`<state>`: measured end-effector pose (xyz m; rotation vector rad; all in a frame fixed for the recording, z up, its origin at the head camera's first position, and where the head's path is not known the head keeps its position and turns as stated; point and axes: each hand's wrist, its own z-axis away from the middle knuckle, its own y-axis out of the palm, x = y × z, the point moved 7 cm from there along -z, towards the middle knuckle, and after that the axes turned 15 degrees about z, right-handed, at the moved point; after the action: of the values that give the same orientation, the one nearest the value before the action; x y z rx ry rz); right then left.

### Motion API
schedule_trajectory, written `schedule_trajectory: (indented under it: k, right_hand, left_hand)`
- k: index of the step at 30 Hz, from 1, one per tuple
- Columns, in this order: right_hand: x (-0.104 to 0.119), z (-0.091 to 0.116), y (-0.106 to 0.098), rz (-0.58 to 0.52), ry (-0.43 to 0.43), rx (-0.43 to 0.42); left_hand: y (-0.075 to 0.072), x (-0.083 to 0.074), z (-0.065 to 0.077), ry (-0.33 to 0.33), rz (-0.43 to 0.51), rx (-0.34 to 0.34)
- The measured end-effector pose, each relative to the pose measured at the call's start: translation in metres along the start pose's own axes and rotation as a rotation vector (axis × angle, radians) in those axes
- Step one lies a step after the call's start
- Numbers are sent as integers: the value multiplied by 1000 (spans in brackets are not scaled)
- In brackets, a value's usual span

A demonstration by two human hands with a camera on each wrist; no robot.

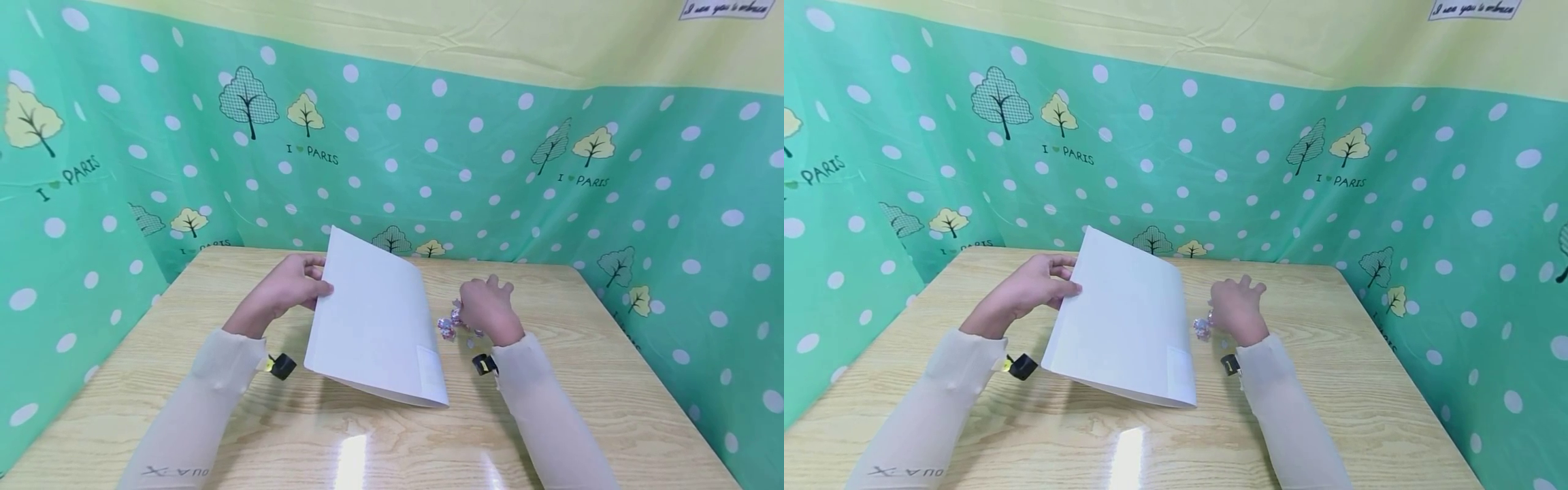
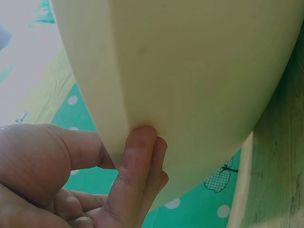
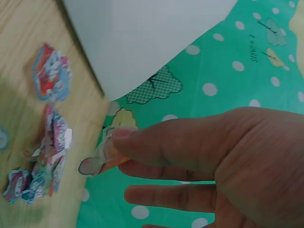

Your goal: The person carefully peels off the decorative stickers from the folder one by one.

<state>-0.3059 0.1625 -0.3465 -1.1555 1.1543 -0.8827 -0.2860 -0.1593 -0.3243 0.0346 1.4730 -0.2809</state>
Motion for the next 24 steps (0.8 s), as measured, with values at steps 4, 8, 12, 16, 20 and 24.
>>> schedule_trajectory:
  k: [4,8,12,16,20,24]
  right_hand:
    - [-4,-5,9,15,6,14]
    - [-3,-9,18,21,-7,60]
    - [1,-11,23,19,-23,92]
    - [5,-10,27,-3,-37,104]
    - [9,-9,29,-11,-48,109]
    - [11,-9,30,-5,-51,115]
  left_hand:
    - [0,1,-1,-1,3,1]
    - [-1,1,-1,-5,10,0]
    - [-1,1,-1,-4,13,0]
    - [-1,0,0,-2,1,-4]
    - [-1,1,0,-2,-5,-4]
    - [-1,1,-1,3,-1,-2]
